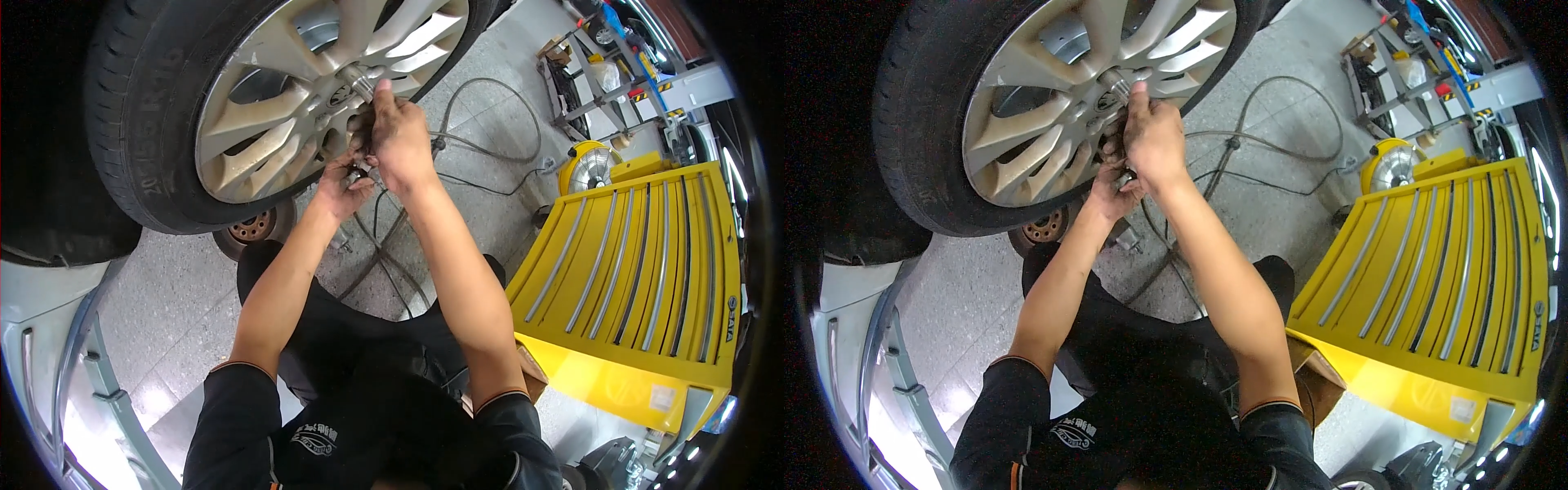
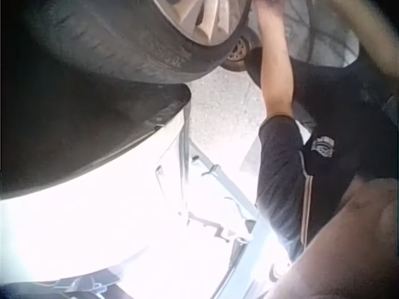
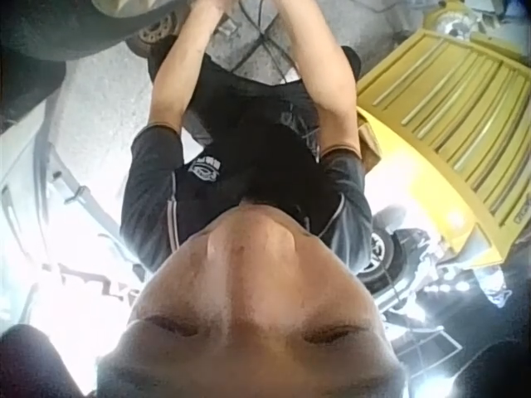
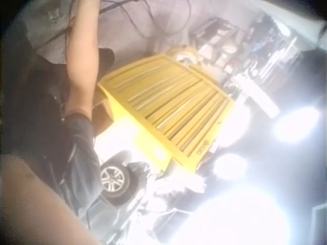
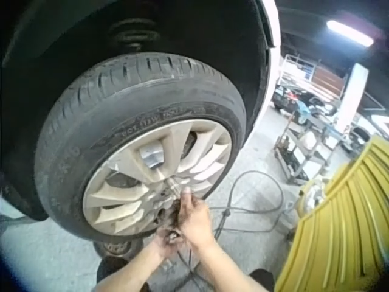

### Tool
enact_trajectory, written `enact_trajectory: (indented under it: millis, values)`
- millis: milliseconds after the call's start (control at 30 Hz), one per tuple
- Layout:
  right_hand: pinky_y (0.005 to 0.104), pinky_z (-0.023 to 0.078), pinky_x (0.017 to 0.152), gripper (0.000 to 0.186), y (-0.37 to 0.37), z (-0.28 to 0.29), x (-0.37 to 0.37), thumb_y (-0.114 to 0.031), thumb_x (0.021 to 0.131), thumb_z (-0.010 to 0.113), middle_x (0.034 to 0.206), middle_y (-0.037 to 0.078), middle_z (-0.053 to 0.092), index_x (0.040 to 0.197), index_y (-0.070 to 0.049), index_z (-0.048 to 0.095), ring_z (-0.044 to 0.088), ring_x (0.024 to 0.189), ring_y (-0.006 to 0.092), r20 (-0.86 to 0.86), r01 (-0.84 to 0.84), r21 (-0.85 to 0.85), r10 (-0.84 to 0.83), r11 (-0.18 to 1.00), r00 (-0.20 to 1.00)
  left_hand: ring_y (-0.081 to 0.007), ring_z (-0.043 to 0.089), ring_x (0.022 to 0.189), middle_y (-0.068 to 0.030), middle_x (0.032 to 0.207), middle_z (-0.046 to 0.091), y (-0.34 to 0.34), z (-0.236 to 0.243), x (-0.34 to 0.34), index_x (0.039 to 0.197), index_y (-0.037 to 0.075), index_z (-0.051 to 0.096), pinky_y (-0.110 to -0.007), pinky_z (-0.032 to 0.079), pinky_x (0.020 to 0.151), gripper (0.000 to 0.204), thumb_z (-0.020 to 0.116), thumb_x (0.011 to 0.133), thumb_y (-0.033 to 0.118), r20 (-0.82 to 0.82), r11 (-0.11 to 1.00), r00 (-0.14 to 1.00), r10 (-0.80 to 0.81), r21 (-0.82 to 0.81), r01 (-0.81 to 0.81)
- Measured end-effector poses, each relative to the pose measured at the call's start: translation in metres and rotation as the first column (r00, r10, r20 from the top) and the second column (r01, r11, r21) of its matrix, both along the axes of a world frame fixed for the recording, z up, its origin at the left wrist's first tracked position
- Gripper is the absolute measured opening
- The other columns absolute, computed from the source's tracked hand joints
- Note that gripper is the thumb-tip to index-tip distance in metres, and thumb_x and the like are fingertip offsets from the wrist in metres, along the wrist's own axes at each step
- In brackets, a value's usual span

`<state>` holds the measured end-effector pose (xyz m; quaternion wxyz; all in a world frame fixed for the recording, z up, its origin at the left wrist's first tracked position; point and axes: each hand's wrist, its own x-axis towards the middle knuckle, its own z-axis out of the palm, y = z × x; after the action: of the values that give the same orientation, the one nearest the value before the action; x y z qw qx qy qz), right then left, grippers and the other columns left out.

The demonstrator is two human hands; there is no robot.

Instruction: Removing and installing a car wheel using an impact wrench and socket.

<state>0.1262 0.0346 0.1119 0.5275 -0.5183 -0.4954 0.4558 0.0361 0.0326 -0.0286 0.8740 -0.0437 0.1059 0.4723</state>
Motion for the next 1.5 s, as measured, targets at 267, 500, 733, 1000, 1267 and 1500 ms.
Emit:
enact_trajectory:
  millis: [267,500,733,1000,1267,1500]
  values:
    - [0.0274,0.041,0.043,0.049,-0.001,0.007,-0.022,-0.043,0.097,0.042,0.061,0.007,0.053,0.080,0.002,0.054,0.050,0.047,0.0154,-0.214,0.088,-0.008,-0.088,0.996,0.973,-0.0057,0.054,0.073,0.0006,0.090,0.059,-0.003,0.007,0.007,0.098,0.008,0.056,-0.017,0.038,0.049,0.011,0.058,0.089,0.012,-0.111,0.994,0.993,0.048,-0.088,-0.058]
    - [0.0272,0.044,0.048,0.046,0.002,0.011,-0.007,-0.042,0.097,0.042,0.061,0.007,0.053,0.082,0.001,0.054,0.052,0.051,0.0167,-0.534,-0.168,-0.235,0.017,0.957,0.845,-0.0052,0.050,0.072,0.0020,0.093,0.055,-0.003,0.010,0.015,0.104,0.007,0.055,-0.016,0.039,0.053,0.014,0.053,0.091,0.009,-0.191,0.997,0.980,0.054,-0.046,-0.064]
    - [0.0259,0.045,0.053,0.022,-0.014,0.000,-0.001,-0.021,0.093,0.055,0.070,0.004,0.055,0.091,0.001,0.054,0.052,0.057,0.0117,-0.314,0.007,-0.120,-0.045,0.993,0.948,-0.0049,0.046,0.071,0.0040,0.091,0.055,-0.007,0.022,0.015,0.102,0.010,0.058,-0.017,0.032,0.050,0.013,0.055,0.092,0.017,-0.427,0.994,0.904,0.004,-0.099,-0.051]
    - [0.0230,0.043,0.050,0.024,-0.084,-0.067,0.059,-0.020,0.091,0.060,0.071,0.004,0.058,0.093,0.002,0.051,0.054,0.057,0.0092,0.251,0.126,-0.089,-0.100,0.988,0.963,-0.0071,0.048,0.072,0.0058,0.086,0.059,0.004,-0.005,0.004,0.095,0.014,0.061,-0.022,0.035,0.051,0.019,0.072,0.081,0.017,-0.422,0.990,0.902,0.088,-0.059,-0.124]
    - [0.0342,0.045,0.051,0.021,-0.086,-0.104,0.032,-0.009,0.083,0.064,0.063,0.016,0.056,0.095,0.004,0.053,0.057,0.054,0.0243,0.571,0.134,0.409,-0.367,0.903,0.734,-0.0065,0.048,0.074,0.0062,0.086,0.059,-0.002,-0.001,0.023,0.093,0.015,0.060,-0.023,0.037,0.057,0.018,0.072,0.081,0.019,-0.705,0.956,0.690,0.160,-0.063,-0.286]
    - [0.0293,0.048,0.056,0.020,-0.077,-0.113,0.038,-0.013,0.089,0.061,0.082,0.011,0.063,0.096,0.003,0.052,0.059,0.062,0.0143,-0.218,0.207,-0.191,-0.247,0.959,0.944,-0.0087,0.050,0.067,0.0034,0.080,0.059,-0.003,0.010,0.025,0.089,0.012,0.059,-0.023,0.036,0.054,0.023,0.075,0.079,0.026,-0.724,0.946,0.620,0.303,0.149,-0.287]
